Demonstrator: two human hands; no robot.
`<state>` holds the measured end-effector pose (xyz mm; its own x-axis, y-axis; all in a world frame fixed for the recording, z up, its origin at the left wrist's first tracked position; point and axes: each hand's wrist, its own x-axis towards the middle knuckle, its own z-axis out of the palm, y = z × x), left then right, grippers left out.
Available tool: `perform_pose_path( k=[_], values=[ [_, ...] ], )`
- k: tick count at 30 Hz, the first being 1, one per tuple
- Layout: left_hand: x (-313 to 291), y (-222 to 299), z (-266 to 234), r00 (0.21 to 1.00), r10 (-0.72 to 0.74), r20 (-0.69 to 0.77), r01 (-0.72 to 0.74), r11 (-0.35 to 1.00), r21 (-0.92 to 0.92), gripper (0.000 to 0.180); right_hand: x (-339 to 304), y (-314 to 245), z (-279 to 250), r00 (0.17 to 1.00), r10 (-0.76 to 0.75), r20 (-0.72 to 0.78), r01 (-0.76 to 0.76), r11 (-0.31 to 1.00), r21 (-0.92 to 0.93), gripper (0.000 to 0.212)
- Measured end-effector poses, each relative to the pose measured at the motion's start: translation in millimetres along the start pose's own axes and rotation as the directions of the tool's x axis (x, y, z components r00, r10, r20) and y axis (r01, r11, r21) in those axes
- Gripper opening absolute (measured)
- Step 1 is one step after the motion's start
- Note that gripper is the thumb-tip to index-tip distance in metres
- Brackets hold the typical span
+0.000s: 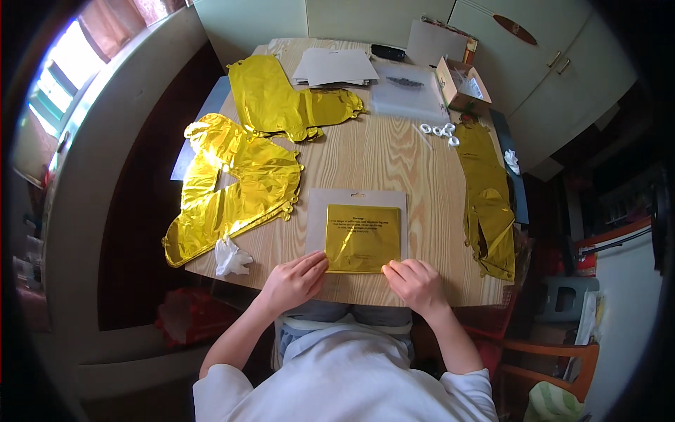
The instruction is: Manually packaging gold foil decorations or balloons into plastic sleeves with cardboard inserts.
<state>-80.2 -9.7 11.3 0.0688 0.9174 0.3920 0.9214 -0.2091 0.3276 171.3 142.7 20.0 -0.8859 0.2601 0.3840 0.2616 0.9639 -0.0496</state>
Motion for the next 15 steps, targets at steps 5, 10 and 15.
perform_pose_path(
  k=[5, 10, 15],
  values=[
    [-5, -4, -7, 0.991, -0.118, 0.065, 0.126, 0.983, -0.137, 0.042, 13, 0, 7, 0.993, -0.086, -0.086, 0.088, 0.996, 0.019, 0.019],
    [-8, -10, -5, 0.981, -0.167, 0.098, 0.184, 0.963, -0.199, 0.046, 25, -10, 18, 0.985, -0.148, -0.09, 0.151, 0.988, 0.029, 0.02],
    [-7, -11, -4, 0.989, -0.139, 0.049, 0.146, 0.971, -0.189, 0.046, 37, -18, 25, 0.98, -0.168, -0.11, 0.17, 0.985, 0.01, 0.02]
  ],
)
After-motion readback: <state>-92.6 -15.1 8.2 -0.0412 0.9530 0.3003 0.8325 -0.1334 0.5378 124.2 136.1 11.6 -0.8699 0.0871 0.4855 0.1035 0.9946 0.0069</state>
